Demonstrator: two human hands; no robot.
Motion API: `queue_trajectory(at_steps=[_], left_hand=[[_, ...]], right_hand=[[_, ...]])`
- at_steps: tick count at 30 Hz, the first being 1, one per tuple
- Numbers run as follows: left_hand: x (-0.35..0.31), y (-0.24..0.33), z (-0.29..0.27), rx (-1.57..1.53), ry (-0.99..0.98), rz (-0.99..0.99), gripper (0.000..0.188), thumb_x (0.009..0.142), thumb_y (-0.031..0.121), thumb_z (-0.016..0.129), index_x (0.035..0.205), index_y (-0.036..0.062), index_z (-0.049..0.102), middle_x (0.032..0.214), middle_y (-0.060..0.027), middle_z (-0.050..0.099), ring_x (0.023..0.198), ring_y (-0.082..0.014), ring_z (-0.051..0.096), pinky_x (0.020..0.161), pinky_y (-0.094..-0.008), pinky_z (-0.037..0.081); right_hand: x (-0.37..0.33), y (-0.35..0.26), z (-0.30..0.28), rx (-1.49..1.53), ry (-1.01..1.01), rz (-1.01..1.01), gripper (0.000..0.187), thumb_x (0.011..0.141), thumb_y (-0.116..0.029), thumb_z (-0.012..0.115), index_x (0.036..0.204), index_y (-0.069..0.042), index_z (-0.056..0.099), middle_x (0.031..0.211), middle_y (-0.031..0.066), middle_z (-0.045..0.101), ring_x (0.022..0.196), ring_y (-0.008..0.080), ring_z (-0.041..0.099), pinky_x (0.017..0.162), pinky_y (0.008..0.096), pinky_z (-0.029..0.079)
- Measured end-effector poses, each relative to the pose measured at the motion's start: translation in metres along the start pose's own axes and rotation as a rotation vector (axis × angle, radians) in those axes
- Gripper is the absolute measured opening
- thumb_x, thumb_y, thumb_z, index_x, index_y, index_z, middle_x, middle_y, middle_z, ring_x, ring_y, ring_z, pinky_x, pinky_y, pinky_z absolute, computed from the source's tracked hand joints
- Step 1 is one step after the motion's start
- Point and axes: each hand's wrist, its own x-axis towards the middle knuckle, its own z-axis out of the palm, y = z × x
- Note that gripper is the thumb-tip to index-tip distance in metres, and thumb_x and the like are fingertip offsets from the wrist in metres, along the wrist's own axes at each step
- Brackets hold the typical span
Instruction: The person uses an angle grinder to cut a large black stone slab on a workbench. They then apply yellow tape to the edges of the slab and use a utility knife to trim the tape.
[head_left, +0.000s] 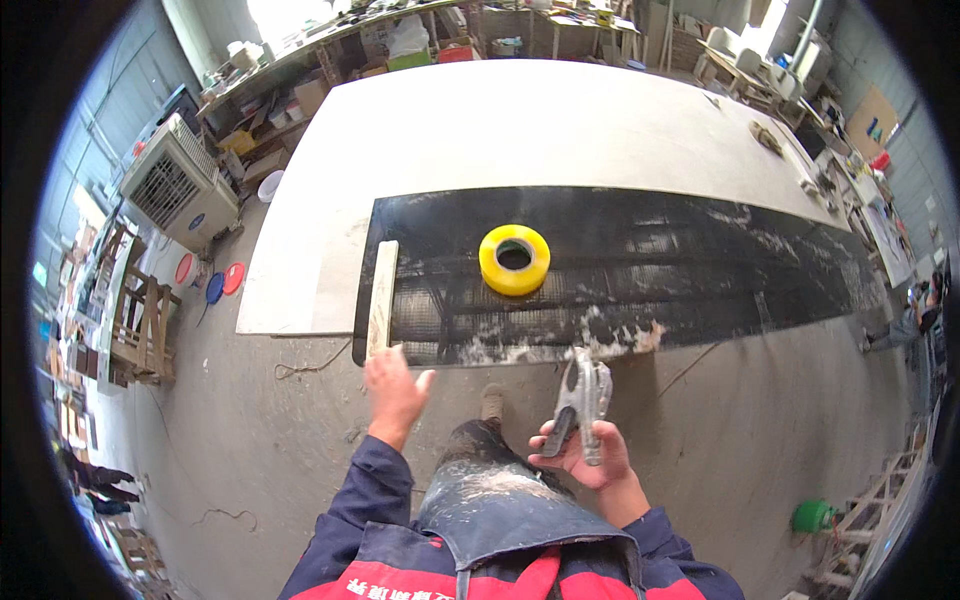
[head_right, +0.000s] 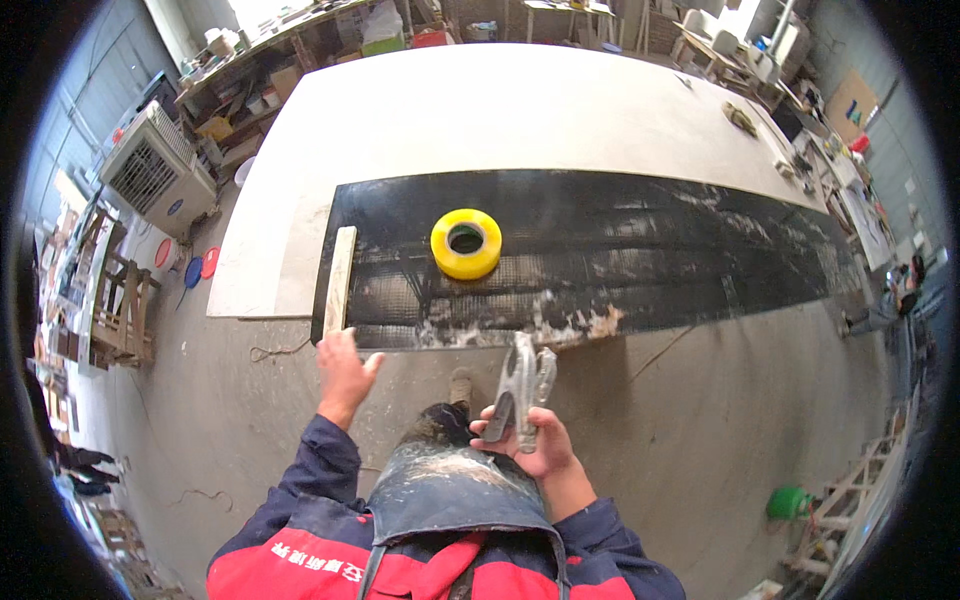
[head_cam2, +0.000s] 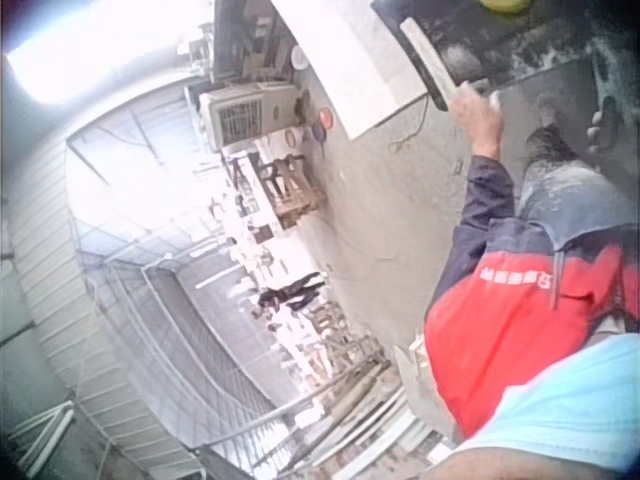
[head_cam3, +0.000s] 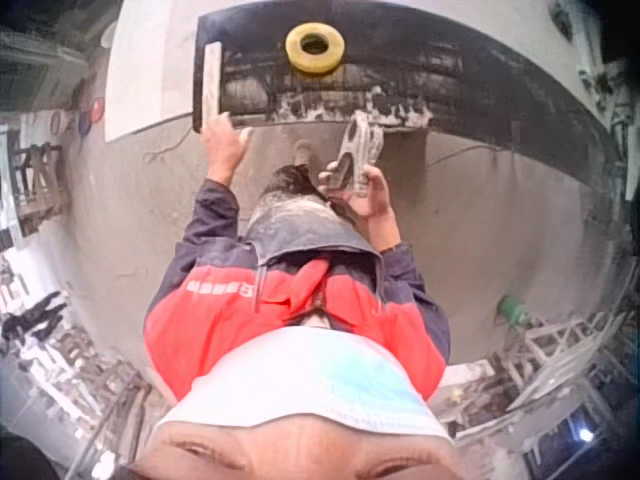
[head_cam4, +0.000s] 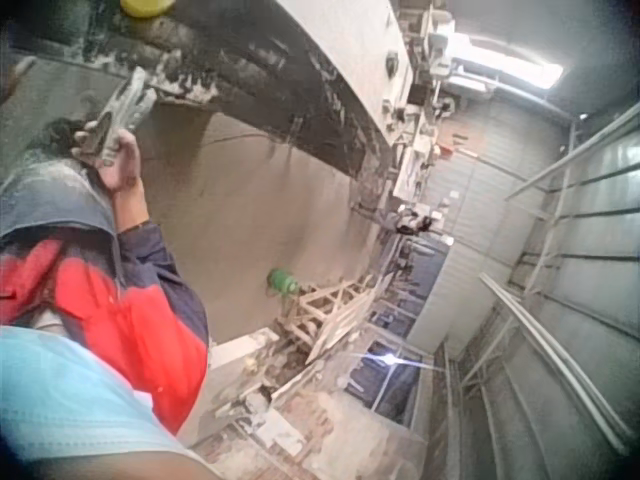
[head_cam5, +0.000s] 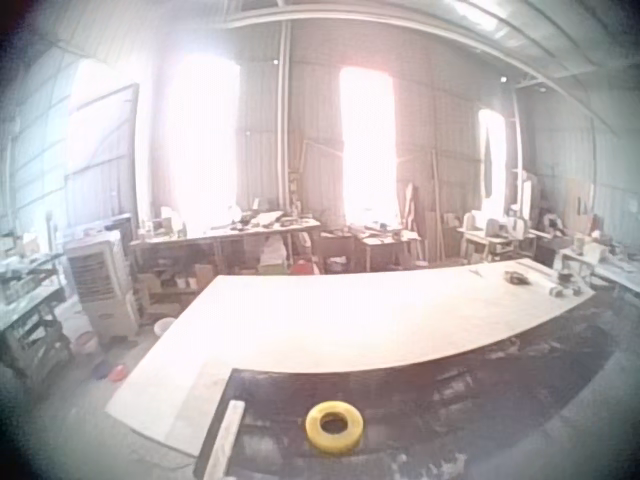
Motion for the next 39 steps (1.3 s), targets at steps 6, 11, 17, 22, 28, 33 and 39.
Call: queue_trajectory(at_steps=[6, 11, 17, 22, 28, 33, 39], left_hand=[[0.031, -0.038, 0.023, -0.089, -0.077, -0.322, 0.068, 0.077, 0.032, 0.084, 0.126, -0.0035, 0.054, 0.119, -0.0219, 0.056, 0.116, -0.0404, 0.053, 0.099, -0.0474, 0.045], [0.032, -0.046, 0.023, -0.193, -0.081, -0.429, 0.055, 0.071, 0.022, 0.080, 0.115, -0.0044, 0.058, 0.108, -0.0228, 0.059, 0.103, -0.0415, 0.058, 0.093, -0.0479, 0.048], [0.042, -0.062, -0.043, -0.491, -0.252, -0.594, 0.038, 0.063, 0.017, 0.071, 0.093, -0.0047, 0.062, 0.093, -0.0222, 0.059, 0.090, -0.0419, 0.059, 0.084, -0.0475, 0.050], [0.058, -0.068, -0.131, -0.235, -0.224, -0.472, 0.035, 0.061, 0.011, 0.067, 0.092, -0.0020, 0.057, 0.093, -0.0204, 0.057, 0.090, -0.0437, 0.057, 0.078, -0.0492, 0.047], [0.154, -0.055, -0.139, -0.082, -0.102, -0.161, 0.036, 0.067, 0.004, 0.067, 0.101, 0.0012, 0.055, 0.094, -0.0205, 0.056, 0.090, -0.0451, 0.056, 0.077, -0.0515, 0.045], [0.297, -0.036, -0.050, -0.113, -0.040, 0.271, 0.034, 0.074, 0.005, 0.068, 0.106, 0.0037, 0.055, 0.094, -0.0193, 0.060, 0.090, -0.0430, 0.058, 0.079, -0.0481, 0.045], [0.448, 0.036, 0.085, -0.196, -0.091, 0.629, 0.034, 0.073, 0.004, 0.068, 0.104, 0.0059, 0.055, 0.093, -0.0154, 0.063, 0.091, -0.0372, 0.062, 0.082, -0.0456, 0.045]], right_hand=[[0.055, -0.112, 0.020, -0.095, 0.307, -0.136, 0.053, 0.089, -0.043, 0.062, 0.124, -0.004, 0.063, 0.119, 0.0208, 0.068, 0.116, 0.0443, 0.063, 0.100, 0.0670, 0.048], [0.151, -0.210, 0.028, -0.234, 0.585, -0.134, 0.050, 0.092, -0.049, 0.061, 0.115, -0.004, 0.061, 0.107, 0.0184, 0.068, 0.104, 0.0414, 0.066, 0.092, 0.0655, 0.053], [0.280, -0.316, 0.012, -0.463, 0.805, -0.150, 0.050, 0.089, -0.055, 0.064, 0.110, -0.011, 0.058, 0.093, 0.0113, 0.063, 0.090, 0.0344, 0.066, 0.080, 0.0587, 0.057], [0.363, -0.391, -0.006, -0.654, 0.803, -0.371, 0.069, 0.086, -0.063, 0.068, 0.134, -0.015, 0.056, 0.130, 0.0161, 0.058, 0.118, 0.0350, 0.056, 0.097, 0.0615, 0.046], [0.327, -0.285, 0.030, -1.913, 0.430, -0.176, 0.065, 0.079, -0.048, 0.078, 0.116, 0.005, 0.065, 0.103, 0.0226, 0.071, 0.090, 0.0289, 0.070, 0.078, 0.0397, 0.055], [0.271, -0.188, 0.047, -2.273, 0.408, 0.083, 0.061, 0.084, -0.041, 0.074, 0.127, -0.006, 0.049, 0.107, 0.0253, 0.063, 0.084, 0.0442, 0.069, 0.073, 0.0484, 0.059], [0.277, -0.201, 0.032, -2.091, 0.651, 0.197, 0.040, 0.087, -0.035, 0.064, 0.106, 0.000, 0.059, 0.094, 0.0246, 0.072, 0.089, 0.0428, 0.070, 0.080, 0.0503, 0.057]])
